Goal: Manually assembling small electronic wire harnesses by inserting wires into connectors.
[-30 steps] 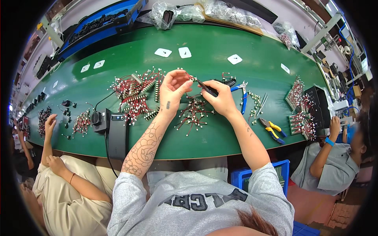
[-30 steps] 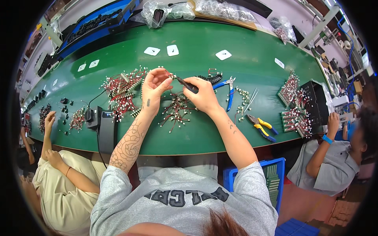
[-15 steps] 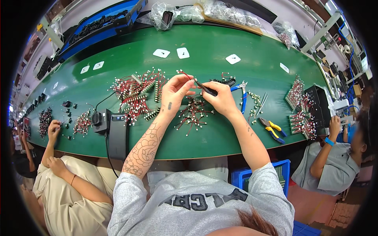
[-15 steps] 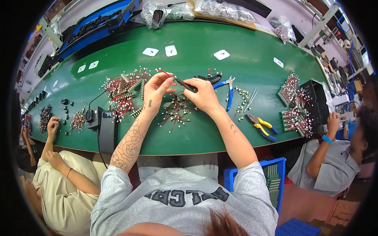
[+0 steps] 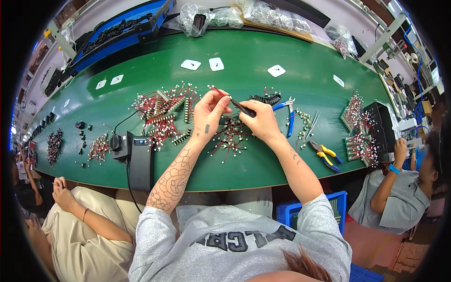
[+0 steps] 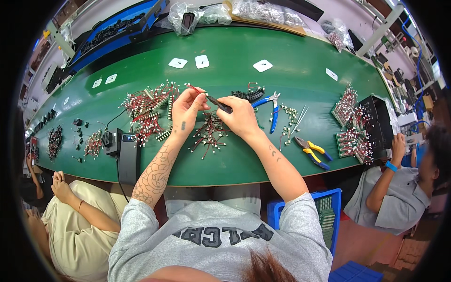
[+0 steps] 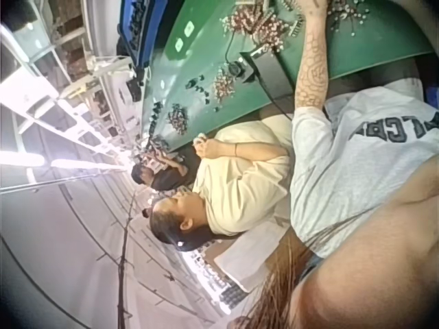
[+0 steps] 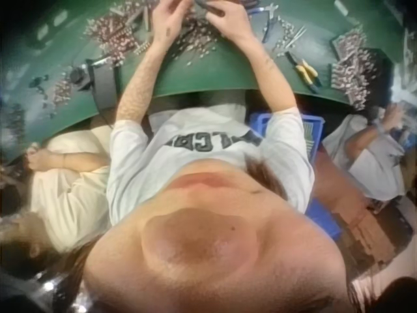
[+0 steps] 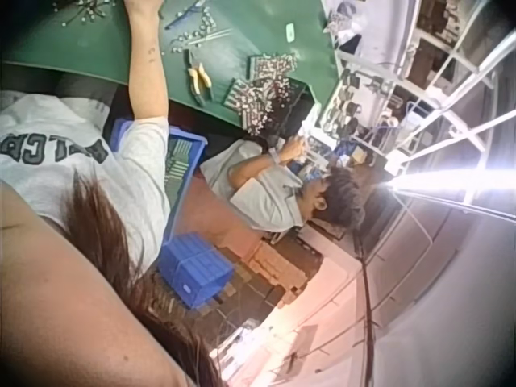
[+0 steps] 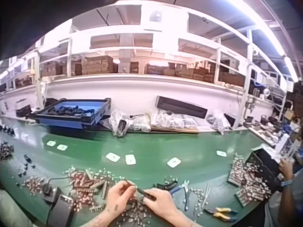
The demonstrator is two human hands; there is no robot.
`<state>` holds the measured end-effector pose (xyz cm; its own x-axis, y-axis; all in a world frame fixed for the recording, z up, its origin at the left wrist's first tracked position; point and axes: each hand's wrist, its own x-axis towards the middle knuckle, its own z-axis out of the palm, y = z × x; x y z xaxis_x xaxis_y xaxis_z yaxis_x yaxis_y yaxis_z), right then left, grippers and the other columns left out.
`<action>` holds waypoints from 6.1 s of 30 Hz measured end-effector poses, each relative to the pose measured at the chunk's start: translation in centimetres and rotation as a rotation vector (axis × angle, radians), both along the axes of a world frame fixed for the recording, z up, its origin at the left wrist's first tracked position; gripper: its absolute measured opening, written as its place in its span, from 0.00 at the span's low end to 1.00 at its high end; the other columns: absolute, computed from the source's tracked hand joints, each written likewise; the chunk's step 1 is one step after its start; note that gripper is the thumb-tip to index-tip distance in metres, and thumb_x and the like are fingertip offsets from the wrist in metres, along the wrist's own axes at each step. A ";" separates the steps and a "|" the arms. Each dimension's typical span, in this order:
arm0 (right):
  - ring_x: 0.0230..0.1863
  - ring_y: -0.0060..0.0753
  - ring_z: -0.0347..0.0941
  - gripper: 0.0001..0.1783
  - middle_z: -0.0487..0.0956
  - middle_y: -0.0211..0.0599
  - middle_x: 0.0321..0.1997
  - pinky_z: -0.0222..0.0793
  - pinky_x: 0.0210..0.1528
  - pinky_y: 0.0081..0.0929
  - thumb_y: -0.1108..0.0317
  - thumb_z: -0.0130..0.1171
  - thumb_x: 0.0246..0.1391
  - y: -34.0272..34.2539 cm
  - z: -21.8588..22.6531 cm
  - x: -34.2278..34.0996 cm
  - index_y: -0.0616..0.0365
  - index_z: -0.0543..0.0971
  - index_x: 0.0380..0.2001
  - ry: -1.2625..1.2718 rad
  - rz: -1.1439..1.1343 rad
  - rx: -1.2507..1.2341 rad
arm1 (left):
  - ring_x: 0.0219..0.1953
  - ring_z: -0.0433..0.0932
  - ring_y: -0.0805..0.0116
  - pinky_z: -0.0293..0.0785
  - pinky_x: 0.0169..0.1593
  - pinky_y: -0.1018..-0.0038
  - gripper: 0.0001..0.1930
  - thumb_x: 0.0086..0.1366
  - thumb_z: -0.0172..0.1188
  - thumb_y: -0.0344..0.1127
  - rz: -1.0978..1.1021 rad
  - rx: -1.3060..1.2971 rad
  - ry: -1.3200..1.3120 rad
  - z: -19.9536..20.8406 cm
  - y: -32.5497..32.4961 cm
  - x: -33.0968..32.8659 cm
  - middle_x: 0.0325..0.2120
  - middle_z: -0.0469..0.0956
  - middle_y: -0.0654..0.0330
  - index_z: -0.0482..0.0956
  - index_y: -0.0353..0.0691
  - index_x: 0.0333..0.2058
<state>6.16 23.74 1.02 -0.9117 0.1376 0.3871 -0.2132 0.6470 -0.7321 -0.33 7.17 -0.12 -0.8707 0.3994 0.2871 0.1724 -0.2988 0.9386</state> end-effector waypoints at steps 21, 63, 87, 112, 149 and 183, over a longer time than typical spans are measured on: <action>0.24 0.19 0.68 0.13 0.78 0.30 0.24 0.64 0.27 0.15 0.72 0.58 0.50 0.3 0.3 -0.4 0.60 0.85 0.39 -0.360 0.349 -0.670 | 0.29 0.74 0.79 0.81 0.41 0.78 0.11 0.69 0.59 0.34 -0.144 0.245 -0.268 -0.3 -0.5 -0.6 0.30 0.75 0.62 0.76 0.35 0.46; 0.27 0.34 0.72 0.17 0.81 0.37 0.32 0.67 0.31 0.27 0.72 0.60 0.43 2.0 1.7 0.0 0.63 0.82 0.40 -0.092 0.200 0.031 | 0.31 0.79 0.74 0.80 0.39 0.79 0.11 0.64 0.63 0.28 -0.056 0.121 -0.284 -0.2 -0.3 0.0 0.32 0.81 0.59 0.80 0.36 0.45; 0.25 0.37 0.71 0.16 0.82 0.37 0.27 0.67 0.30 0.29 0.69 0.61 0.43 2.1 0.6 -0.4 0.61 0.84 0.38 -0.147 0.162 0.066 | 0.34 0.77 0.76 0.79 0.45 0.78 0.12 0.70 0.56 0.32 -0.049 -0.024 -0.087 -0.9 0.1 -0.1 0.34 0.78 0.61 0.77 0.32 0.48; 0.26 0.29 0.71 0.15 0.82 0.35 0.30 0.67 0.32 0.21 0.73 0.60 0.44 1.8 0.3 -0.7 0.65 0.83 0.38 -0.123 0.242 0.003 | 0.35 0.79 0.75 0.77 0.42 0.81 0.09 0.65 0.61 0.29 -0.138 0.031 -0.080 -0.1 -0.9 -0.8 0.35 0.80 0.59 0.80 0.31 0.42; 0.26 0.23 0.67 0.15 0.81 0.32 0.28 0.63 0.31 0.19 0.73 0.60 0.45 2.6 0.8 -0.4 0.65 0.83 0.39 -0.142 0.265 -0.024 | 0.27 0.75 0.74 0.74 0.35 0.80 0.09 0.71 0.54 0.37 -0.077 -0.508 0.103 1.0 -1.5 -0.4 0.28 0.77 0.62 0.77 0.37 0.36; 0.39 0.36 0.76 0.16 0.83 0.32 0.38 0.70 0.47 0.29 0.73 0.61 0.42 3.0 1.5 -0.4 0.56 0.82 0.39 0.130 0.245 0.358 | 0.30 0.78 0.61 0.73 0.39 0.69 0.16 0.52 0.64 0.30 0.511 -1.203 0.354 4.5 -8.2 -0.9 0.34 0.79 0.59 0.78 0.40 0.42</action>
